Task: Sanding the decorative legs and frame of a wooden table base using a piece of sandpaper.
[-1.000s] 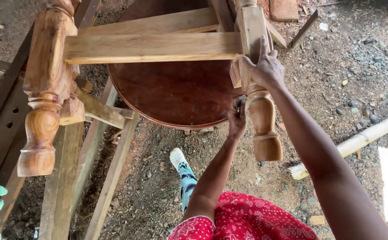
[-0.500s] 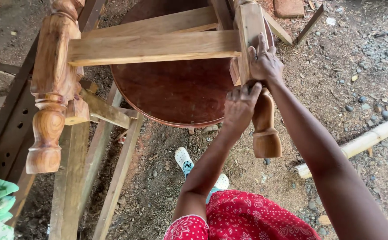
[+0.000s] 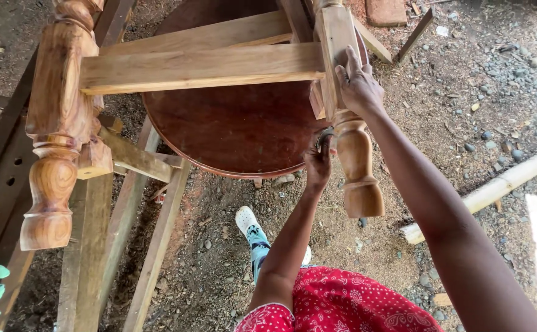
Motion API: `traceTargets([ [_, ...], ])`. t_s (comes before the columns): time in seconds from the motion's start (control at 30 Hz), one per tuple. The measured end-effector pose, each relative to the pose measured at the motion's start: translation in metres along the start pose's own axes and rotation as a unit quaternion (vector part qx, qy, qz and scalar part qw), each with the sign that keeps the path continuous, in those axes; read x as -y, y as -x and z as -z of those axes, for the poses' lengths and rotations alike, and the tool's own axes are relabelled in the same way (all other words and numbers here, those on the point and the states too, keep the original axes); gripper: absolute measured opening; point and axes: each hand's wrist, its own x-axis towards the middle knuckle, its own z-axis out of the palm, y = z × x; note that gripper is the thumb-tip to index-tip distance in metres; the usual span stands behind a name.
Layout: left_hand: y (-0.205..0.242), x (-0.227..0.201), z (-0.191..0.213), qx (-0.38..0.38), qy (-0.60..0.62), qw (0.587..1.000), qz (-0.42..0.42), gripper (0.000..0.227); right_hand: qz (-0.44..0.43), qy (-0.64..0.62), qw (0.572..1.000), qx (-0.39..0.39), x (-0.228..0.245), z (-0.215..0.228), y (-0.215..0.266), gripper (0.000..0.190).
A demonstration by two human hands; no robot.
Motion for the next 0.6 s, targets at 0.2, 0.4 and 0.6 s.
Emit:
traceTargets([
  [0.2,-0.037,-0.054,0.015,0.057,-0.341,0.919,-0.19,0.023,-0.019,-0.062,0.998,0.016,0.001,0.002,0.003,0.06],
  [0.4,-0.055,-0.146,-0.02,0.185,-0.634,0.694,-0.286,0.034,-0.011,-0.162,0.986,0.036,-0.01,-0.001,-0.009,0.061],
  [0.6,-0.069,-0.166,-0.032,0.339,-0.669,0.649,-0.127,0.016,0.03,-0.357,0.931,0.069,-0.029,-0.009,-0.023,0.075],
])
